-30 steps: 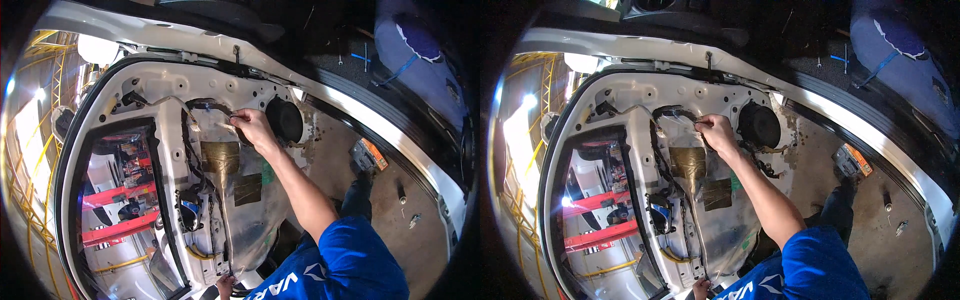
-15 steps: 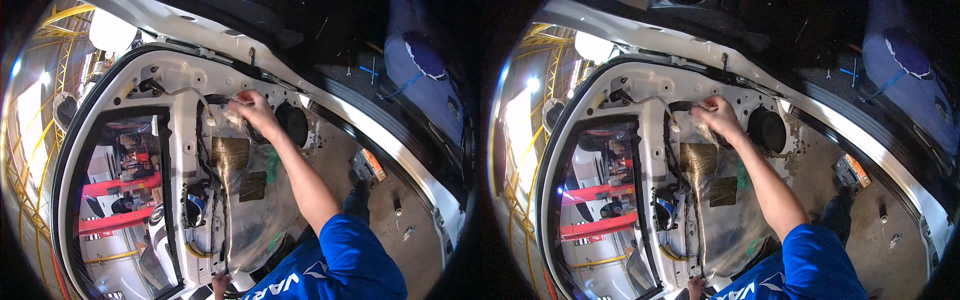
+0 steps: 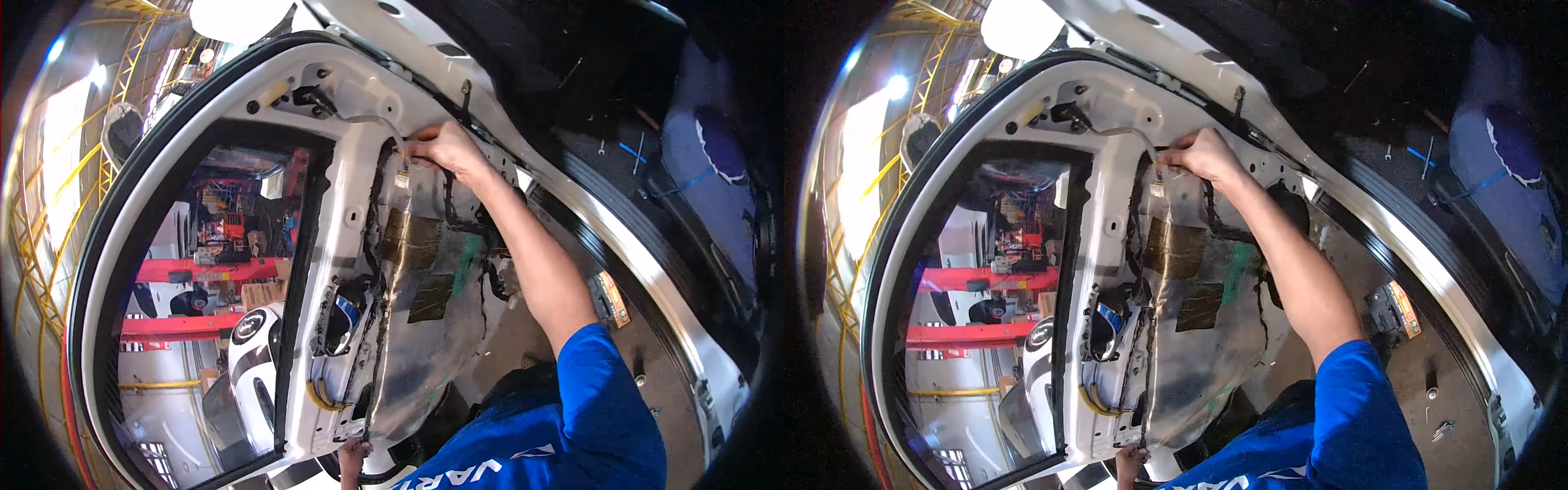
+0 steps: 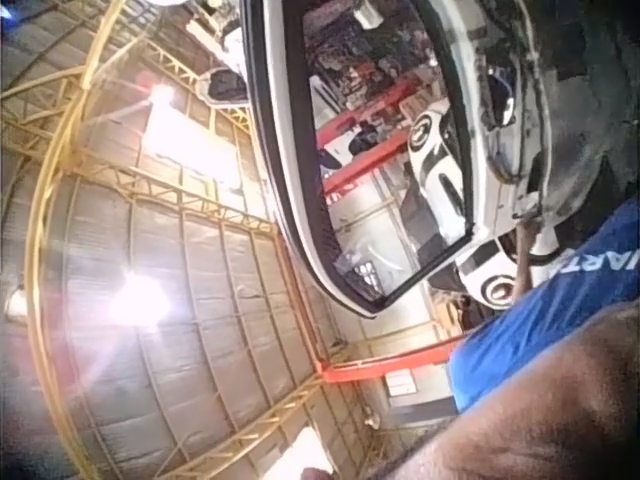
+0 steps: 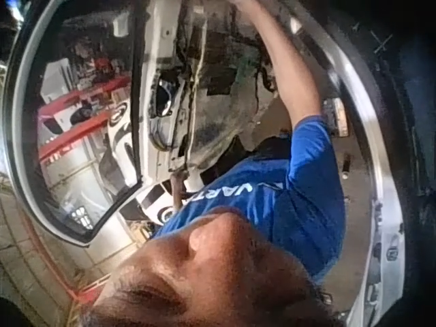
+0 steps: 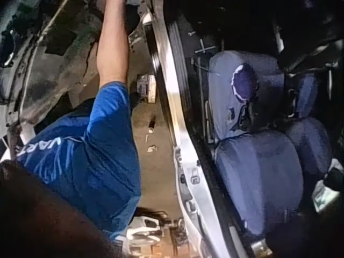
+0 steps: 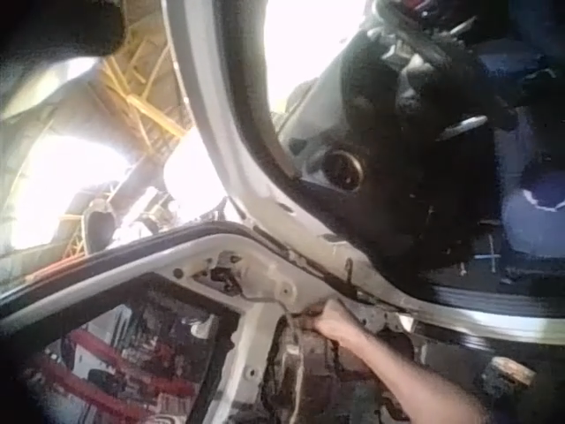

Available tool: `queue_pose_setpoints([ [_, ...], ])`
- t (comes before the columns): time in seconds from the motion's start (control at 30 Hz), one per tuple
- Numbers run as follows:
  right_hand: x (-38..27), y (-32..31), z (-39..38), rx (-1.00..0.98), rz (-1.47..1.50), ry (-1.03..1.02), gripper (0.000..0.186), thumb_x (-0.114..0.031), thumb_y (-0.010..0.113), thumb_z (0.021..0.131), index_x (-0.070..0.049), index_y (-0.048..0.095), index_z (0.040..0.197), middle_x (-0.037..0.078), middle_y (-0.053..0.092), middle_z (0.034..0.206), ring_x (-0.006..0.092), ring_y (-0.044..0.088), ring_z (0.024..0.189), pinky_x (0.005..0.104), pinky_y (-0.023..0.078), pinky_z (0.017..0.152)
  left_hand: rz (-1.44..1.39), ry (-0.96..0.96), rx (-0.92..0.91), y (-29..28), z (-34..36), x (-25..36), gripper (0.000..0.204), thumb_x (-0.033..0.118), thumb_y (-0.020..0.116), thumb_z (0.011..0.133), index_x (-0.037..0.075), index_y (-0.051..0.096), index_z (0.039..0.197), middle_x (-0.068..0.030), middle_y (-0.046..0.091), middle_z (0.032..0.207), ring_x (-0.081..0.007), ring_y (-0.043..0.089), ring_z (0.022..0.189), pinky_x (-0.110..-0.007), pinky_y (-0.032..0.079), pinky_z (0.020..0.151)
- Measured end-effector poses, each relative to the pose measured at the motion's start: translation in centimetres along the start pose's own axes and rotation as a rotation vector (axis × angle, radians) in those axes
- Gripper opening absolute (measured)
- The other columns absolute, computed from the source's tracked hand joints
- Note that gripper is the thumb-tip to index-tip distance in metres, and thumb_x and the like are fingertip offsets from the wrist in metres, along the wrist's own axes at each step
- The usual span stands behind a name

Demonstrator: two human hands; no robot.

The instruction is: Remove a plastic liner from a truck bed and install it onto a vehicle door panel.

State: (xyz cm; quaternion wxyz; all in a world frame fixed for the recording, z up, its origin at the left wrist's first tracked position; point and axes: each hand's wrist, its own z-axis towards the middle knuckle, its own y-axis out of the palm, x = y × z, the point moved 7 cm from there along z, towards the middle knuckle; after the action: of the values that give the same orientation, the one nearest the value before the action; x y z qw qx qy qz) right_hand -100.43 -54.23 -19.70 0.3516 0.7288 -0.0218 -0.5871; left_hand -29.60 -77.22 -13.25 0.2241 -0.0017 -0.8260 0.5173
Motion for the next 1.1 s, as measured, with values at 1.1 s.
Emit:
queue_pose_setpoints([
  [1.1,-1.8,2.3,1.9,0.092,-0.257,-0.47,0.011,0.001,0.063,0.081,0.0,0.072,0.087,0.008,0.071,0.08,0.0111,0.064,0.07,0.0274,0.05,0.06,-0.016,0.07,-0.012,2.0,2.0,-5.3,0.013,0.008,0.066,0.083,-0.002,0.069,0.091,-0.0057,0.065,0.066,-0.0111,0.059,0.06,-0.025,0.047,0.058],
])
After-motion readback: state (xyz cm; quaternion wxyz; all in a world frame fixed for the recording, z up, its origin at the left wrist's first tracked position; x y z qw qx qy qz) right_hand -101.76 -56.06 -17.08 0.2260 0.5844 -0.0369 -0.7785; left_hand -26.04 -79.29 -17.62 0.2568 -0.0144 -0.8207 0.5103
